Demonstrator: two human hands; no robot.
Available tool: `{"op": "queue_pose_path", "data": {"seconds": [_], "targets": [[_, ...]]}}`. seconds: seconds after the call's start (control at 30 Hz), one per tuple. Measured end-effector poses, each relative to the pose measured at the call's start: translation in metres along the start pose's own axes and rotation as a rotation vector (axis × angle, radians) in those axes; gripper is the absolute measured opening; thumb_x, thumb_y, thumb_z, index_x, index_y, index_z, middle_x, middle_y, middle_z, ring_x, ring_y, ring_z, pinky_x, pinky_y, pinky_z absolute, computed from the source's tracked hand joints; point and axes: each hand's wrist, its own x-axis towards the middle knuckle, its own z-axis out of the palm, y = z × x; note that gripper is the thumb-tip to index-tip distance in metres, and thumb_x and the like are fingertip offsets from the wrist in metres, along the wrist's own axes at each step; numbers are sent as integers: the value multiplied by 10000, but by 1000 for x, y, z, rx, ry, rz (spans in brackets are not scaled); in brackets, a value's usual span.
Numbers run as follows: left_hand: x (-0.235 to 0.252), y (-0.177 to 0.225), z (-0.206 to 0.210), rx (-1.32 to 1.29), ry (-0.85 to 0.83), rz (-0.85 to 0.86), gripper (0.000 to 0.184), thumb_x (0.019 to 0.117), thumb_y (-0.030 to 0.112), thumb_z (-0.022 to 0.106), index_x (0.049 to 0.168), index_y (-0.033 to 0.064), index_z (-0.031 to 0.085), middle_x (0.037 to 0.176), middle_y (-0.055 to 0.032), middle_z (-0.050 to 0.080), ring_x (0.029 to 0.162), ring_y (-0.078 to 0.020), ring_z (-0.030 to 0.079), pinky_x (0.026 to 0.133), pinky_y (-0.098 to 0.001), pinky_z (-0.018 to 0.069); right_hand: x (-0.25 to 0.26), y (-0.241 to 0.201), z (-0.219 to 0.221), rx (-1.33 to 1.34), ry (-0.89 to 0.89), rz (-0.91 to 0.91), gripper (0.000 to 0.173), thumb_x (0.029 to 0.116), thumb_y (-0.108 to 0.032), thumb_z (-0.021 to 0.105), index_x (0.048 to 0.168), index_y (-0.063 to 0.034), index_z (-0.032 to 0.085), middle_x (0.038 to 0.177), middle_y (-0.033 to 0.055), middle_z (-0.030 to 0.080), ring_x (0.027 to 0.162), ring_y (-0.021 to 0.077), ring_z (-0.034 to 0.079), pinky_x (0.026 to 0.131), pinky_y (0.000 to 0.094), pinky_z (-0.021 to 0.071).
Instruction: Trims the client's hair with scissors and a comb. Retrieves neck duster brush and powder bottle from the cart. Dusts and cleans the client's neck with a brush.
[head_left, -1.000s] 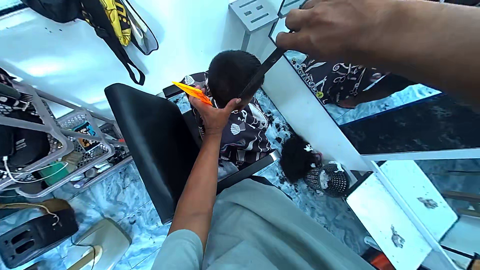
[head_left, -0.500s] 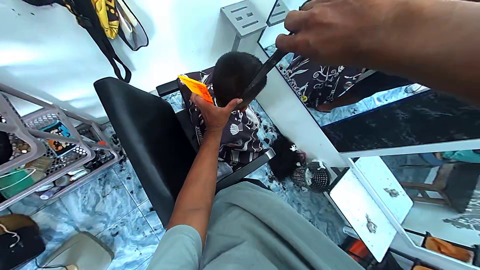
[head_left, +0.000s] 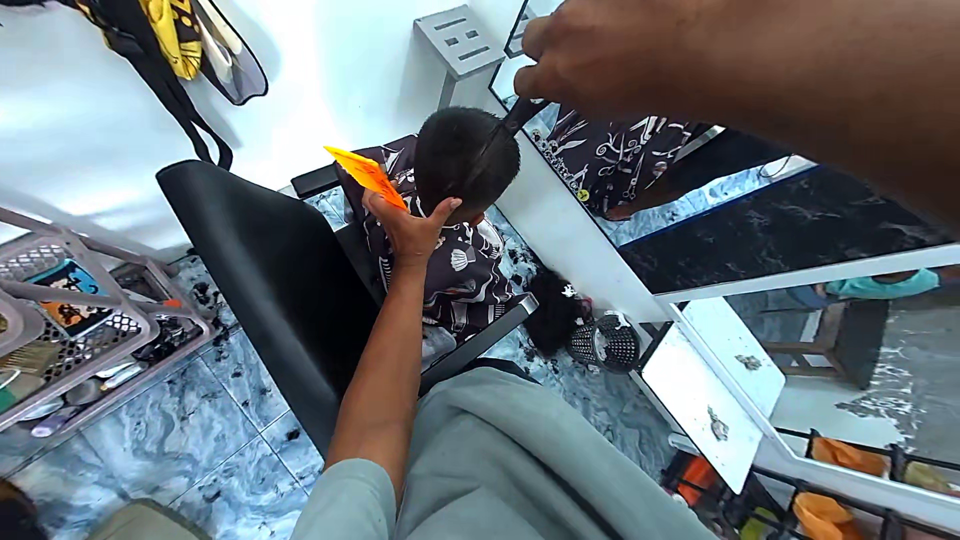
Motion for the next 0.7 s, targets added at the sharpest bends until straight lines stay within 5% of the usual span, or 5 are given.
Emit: {"op": "queue_pose_path", "data": {"seconds": [0.07, 0.13, 0.23, 0.43, 0.7], "targets": [[11, 2, -22, -100, 2, -72, 769, 817, 420, 849, 1236, -88, 451, 1030, -166, 596, 913, -202, 612, 829, -364, 553, -7, -3, -4, 107, 3, 146, 203, 925, 18, 638, 1121, -37, 652, 1001, 179, 634, 890, 373, 651, 718, 543, 533], [25, 16, -43, -242, -75, -244, 330, 1085, 377, 438, 1057, 54, 505, 696, 16, 479, 567, -95, 492, 541, -309, 487, -27, -13, -4, 297, -2, 432, 379, 879, -14, 664, 1255, -65, 644, 1123, 230, 640, 1026, 460, 636, 798, 668, 499], [24, 46, -59, -367, -476, -398, 637, 1116, 449, 115, 989, 62, 604, 556, 31, 500, 435, -121, 506, 444, -355, 523, -72, -36, 48, 658, 261, 775, 486, 867, -135, 711, 1309, -25, 542, 1164, 205, 654, 976, 371, 687, 829, 620, 559], [10, 37, -65, -23, -1032, -125, 552, 1122, 379, 293, 1076, -29, 662, 638, -63, 591, 533, -171, 602, 541, -390, 569, -84, -137, 156, 1097, 682, 1123, 624, 828, -137, 773, 1358, -16, 468, 1019, 124, 681, 870, 224, 702, 801, 458, 612], [98, 29, -115, 626, -1215, 746, 467, 1019, 520, 545, 1226, 134, 707, 971, -174, 688, 943, -389, 661, 897, -633, 463, -52, -191, 188, 624, 322, 921, 326, 992, 16, 495, 1269, -98, 625, 1087, 234, 672, 1003, 453, 685, 998, 742, 426]]}}
